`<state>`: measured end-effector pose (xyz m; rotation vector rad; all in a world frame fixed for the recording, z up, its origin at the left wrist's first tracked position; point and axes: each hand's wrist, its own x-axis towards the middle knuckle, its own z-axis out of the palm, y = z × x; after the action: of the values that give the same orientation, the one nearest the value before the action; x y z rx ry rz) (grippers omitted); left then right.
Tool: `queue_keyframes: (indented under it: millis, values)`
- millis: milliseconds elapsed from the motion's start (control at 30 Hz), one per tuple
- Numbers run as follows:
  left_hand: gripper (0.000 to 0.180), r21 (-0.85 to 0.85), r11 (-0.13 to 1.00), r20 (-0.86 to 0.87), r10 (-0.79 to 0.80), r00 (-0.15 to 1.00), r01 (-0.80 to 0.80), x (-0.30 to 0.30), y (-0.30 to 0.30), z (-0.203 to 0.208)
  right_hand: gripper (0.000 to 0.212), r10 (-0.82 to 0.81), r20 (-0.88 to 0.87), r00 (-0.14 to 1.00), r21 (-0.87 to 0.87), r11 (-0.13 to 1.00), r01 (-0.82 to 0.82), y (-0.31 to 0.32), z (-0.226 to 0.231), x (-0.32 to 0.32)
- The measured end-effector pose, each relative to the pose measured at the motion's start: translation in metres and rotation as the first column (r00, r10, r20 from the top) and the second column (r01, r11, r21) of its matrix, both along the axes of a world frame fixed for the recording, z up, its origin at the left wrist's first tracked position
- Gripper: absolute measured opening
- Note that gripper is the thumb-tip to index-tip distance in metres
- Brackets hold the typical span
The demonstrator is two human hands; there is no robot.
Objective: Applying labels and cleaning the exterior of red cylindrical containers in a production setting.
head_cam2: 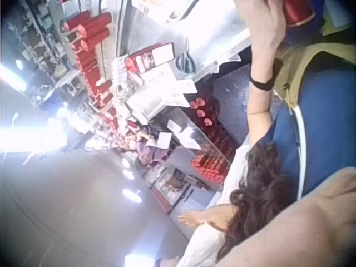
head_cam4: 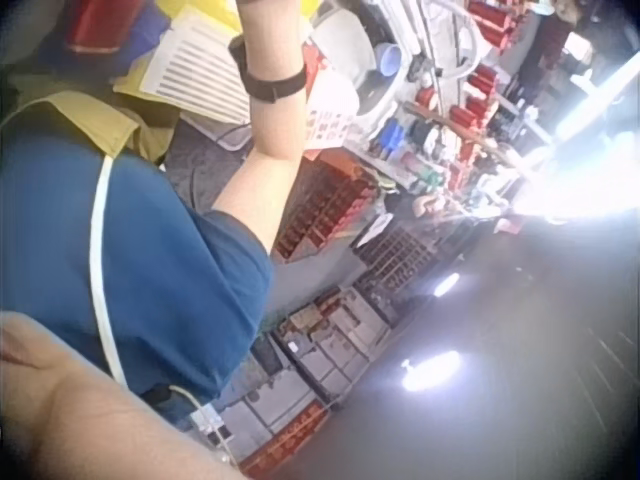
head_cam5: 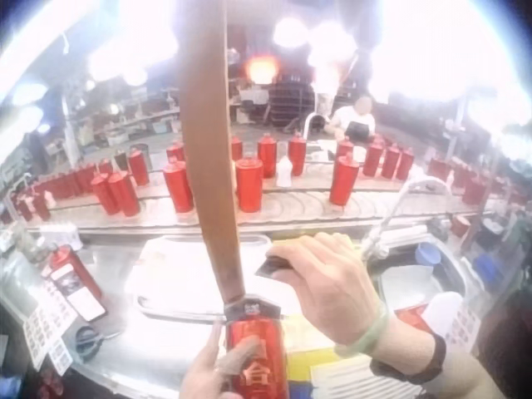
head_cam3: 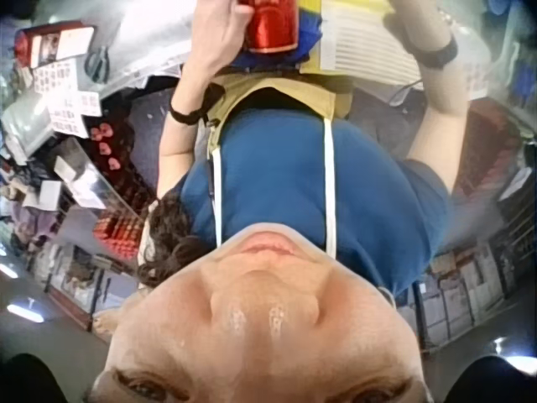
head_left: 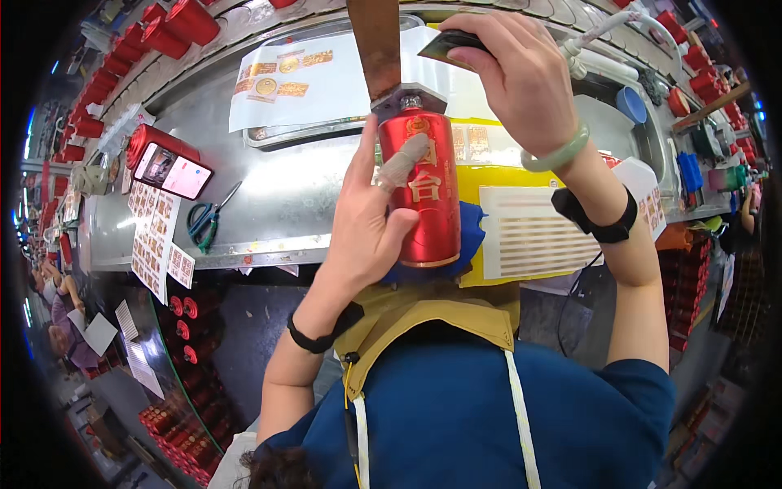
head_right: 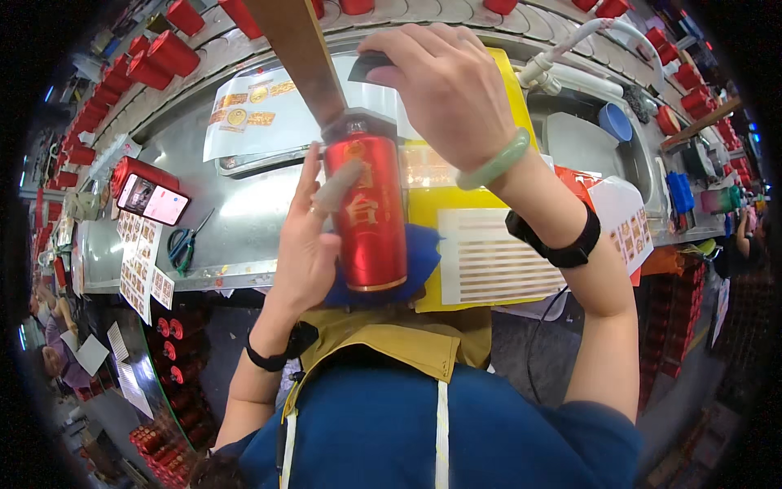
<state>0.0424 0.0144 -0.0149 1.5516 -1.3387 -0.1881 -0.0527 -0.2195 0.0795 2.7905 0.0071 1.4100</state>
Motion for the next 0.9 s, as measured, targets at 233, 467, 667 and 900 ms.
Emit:
queue_keyframes:
  millis: [233,467,667,900]
  values:
    - [0.059,0.214,0.976,0.266,-0.029,0.964,-0.030,0.027,-0.024,0.019,0.022,0.003,-0.133,0.991,0.312,0.949,0.039,0.004,-0.007,-0.043]
    - [0.075,0.114,0.993,0.544,-0.049,0.838,-0.016,0.012,-0.016,0.019,0.021,-0.060,-0.134,0.989,0.606,0.785,0.129,0.015,-0.023,-0.069]
    - [0.077,0.253,0.961,0.509,-0.228,0.830,0.109,-0.005,0.004,0.020,0.023,-0.016,-0.130,0.991,0.672,0.734,0.100,0.028,-0.030,-0.079]
    - [0.078,0.171,0.978,0.593,-0.004,0.805,-0.121,0.018,-0.018,0.019,0.024,0.015,-0.130,0.991,0.706,0.703,0.082,0.035,-0.030,-0.081]
